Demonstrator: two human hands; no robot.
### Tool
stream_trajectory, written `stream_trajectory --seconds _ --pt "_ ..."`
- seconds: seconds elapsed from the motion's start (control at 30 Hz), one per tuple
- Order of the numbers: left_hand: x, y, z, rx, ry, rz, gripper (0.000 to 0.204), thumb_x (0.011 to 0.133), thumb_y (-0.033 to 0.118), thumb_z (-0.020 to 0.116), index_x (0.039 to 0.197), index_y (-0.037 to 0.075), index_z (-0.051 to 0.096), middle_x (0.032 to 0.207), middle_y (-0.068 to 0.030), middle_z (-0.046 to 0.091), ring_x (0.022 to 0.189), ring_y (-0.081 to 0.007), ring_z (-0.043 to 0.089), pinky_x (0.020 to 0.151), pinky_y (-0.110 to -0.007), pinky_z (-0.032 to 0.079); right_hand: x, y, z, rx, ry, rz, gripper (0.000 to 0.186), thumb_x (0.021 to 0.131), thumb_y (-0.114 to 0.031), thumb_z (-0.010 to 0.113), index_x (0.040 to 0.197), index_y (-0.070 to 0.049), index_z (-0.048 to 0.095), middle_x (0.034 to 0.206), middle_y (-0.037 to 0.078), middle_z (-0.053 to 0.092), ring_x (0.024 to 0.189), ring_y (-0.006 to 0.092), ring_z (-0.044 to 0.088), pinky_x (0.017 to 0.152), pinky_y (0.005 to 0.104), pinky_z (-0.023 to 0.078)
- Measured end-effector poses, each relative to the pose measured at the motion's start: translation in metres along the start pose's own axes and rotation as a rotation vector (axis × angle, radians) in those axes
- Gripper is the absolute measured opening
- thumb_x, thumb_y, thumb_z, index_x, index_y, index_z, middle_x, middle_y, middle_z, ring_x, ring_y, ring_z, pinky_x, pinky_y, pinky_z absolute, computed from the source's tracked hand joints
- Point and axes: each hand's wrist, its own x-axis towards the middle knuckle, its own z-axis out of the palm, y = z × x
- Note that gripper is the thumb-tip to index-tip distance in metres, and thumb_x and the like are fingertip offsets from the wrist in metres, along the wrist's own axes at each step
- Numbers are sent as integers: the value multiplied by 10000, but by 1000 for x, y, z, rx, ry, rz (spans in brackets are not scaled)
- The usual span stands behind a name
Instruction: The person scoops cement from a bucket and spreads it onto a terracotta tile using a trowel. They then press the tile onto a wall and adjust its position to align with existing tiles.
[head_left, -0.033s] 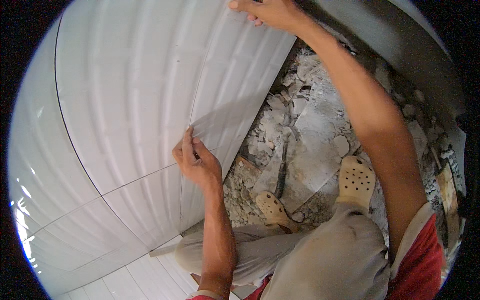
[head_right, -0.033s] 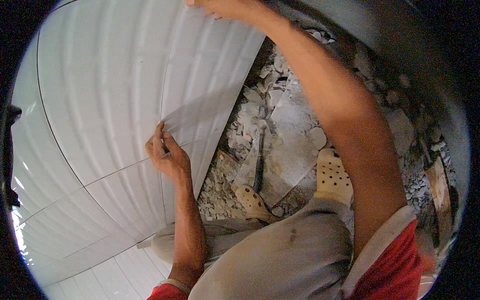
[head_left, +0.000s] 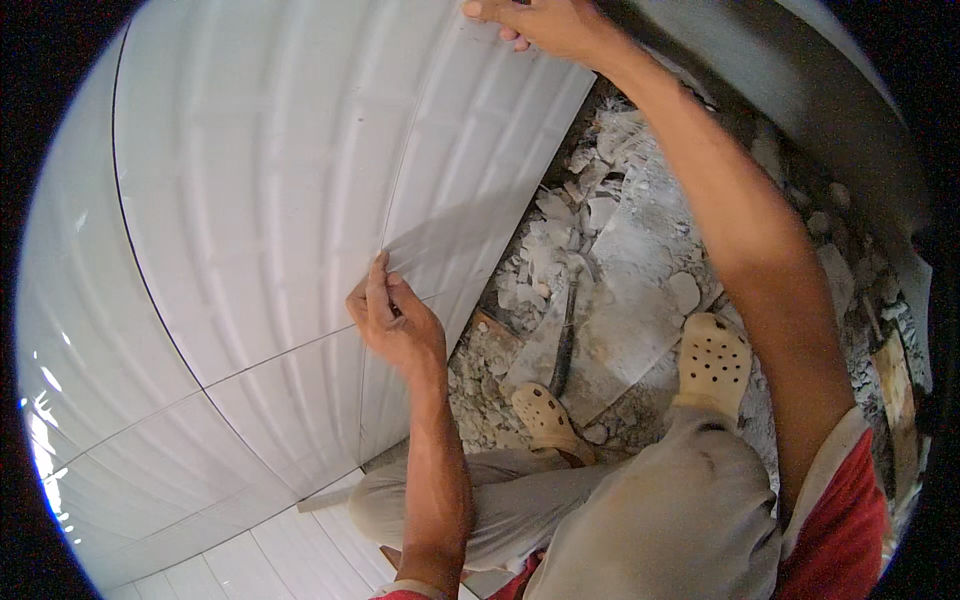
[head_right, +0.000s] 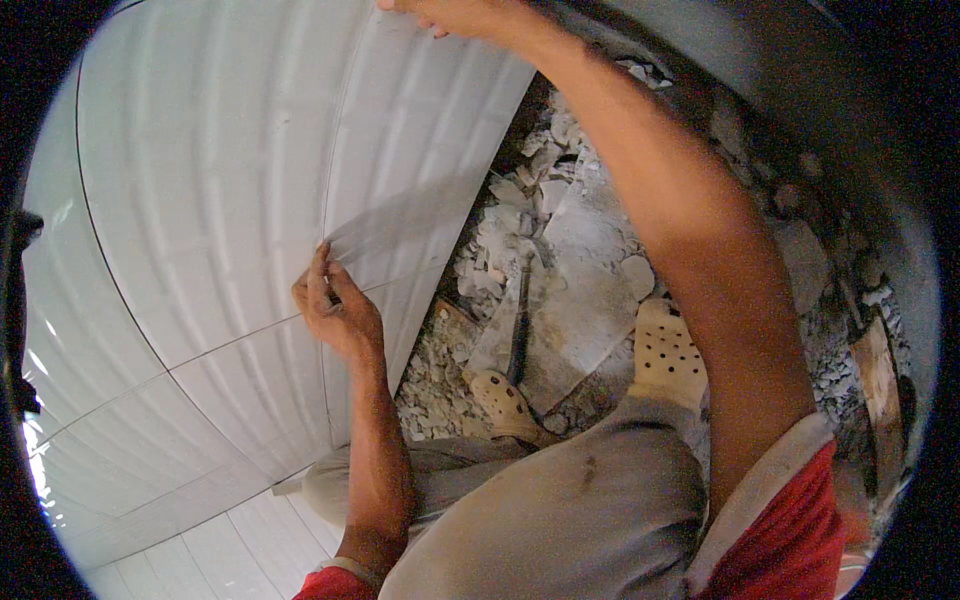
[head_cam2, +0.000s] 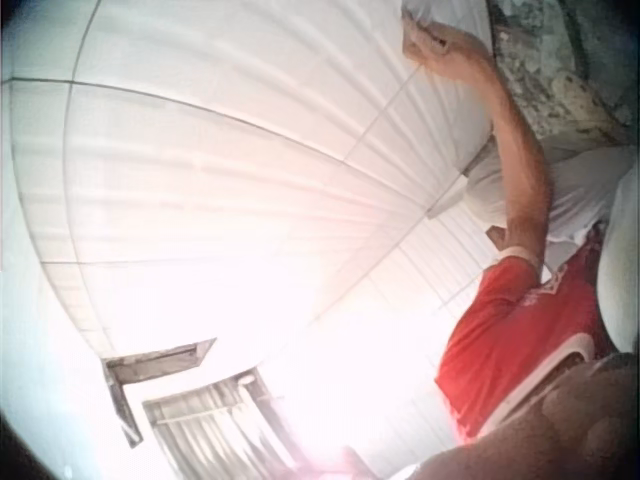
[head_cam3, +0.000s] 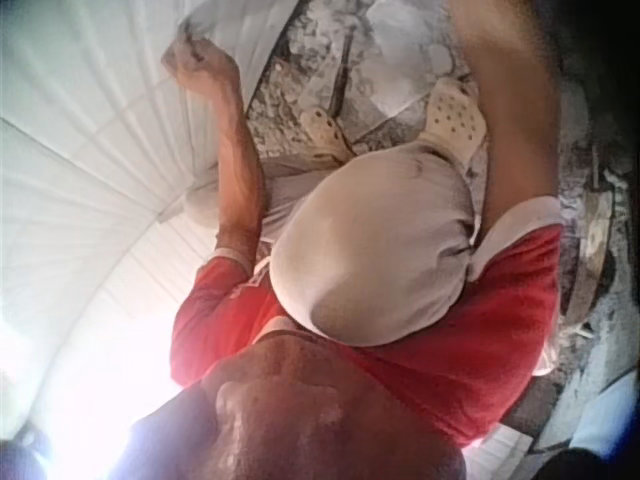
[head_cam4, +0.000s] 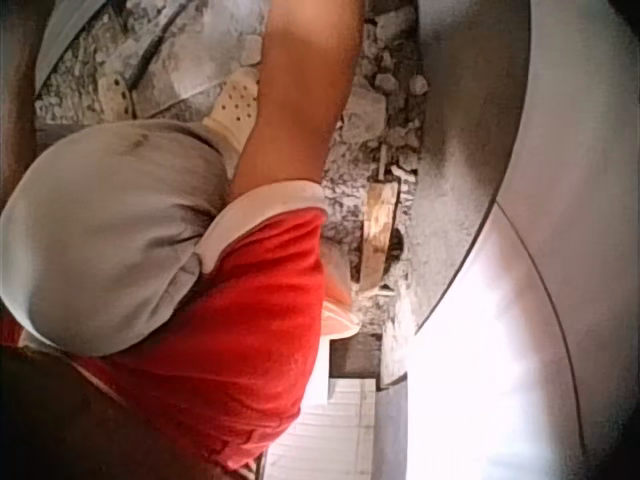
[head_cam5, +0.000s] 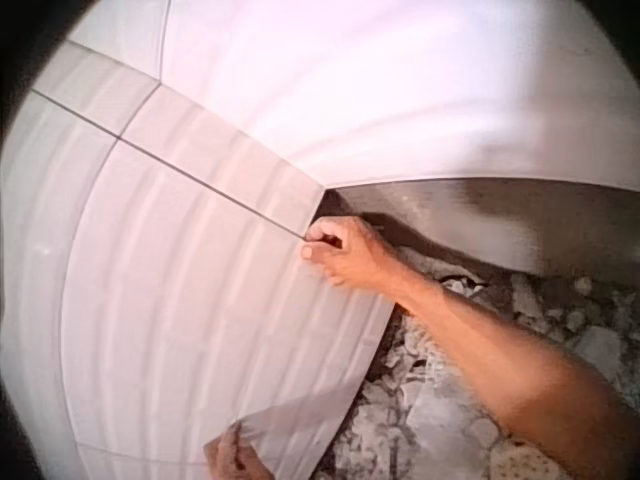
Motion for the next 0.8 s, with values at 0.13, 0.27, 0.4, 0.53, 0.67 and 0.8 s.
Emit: stream_trajectory --seconds 0.13,0.27,0.4,0.53,0.67,0.8 --pt "6 1 4 -10 39 49 252 917 -4 580 1130 46 704 969 -99 643 897 -227 553 752 -341 473 5 -3 -6 -50 -20 -21 203 923 -210 670 914 -13 626 693 -2 564 583 78 550 519 269 496" --pt "4 2 1 -34 51 68 264 912 -38 570 1122 49 705 966 -90 640 886 -219 549 738 -333 475 4 -5 -9 -32 -18 -29 203 923 -206 671 920 -7 630 681 2 564 573 75 548 520 264 494" --pt "5 4 -2 -16 72 92 257 917 -30 572 1123 50 704 959 -87 620 874 -212 543 739 -333 476 3 -10 -14 -46 -36 -38 206 922 -205 677 927 -4 634 677 9 575 568 79 558 518 265 493" --pt "4 4 -5 -10 69 80 244 927 -10 579 1125 55 705 955 -88 607 867 -205 544 746 -334 475 3 -11 -14 -71 -40 -58 210 919 -202 684 928 2 634 682 18 584 564 87 566 517 267 492" --pt "5 3 -3 -3 71 71 232 933 4 584 1124 55 706 955 -88 608 860 -208 547 750 -339 475 4 -8 -14 -61 -37 -91 207 919 -192 686 928 7 633 688 27 592 559 92 570 515 271 490" --pt "4 3 -4 17 61 48 238 933 18 595 1132 74 710 964 -85 614 871 -223 552 758 -342 478 4 -7 -14 -91 -30 -90 207 918 -197 696 941 1 642 732 39 608 559 102 580 523 279 504"
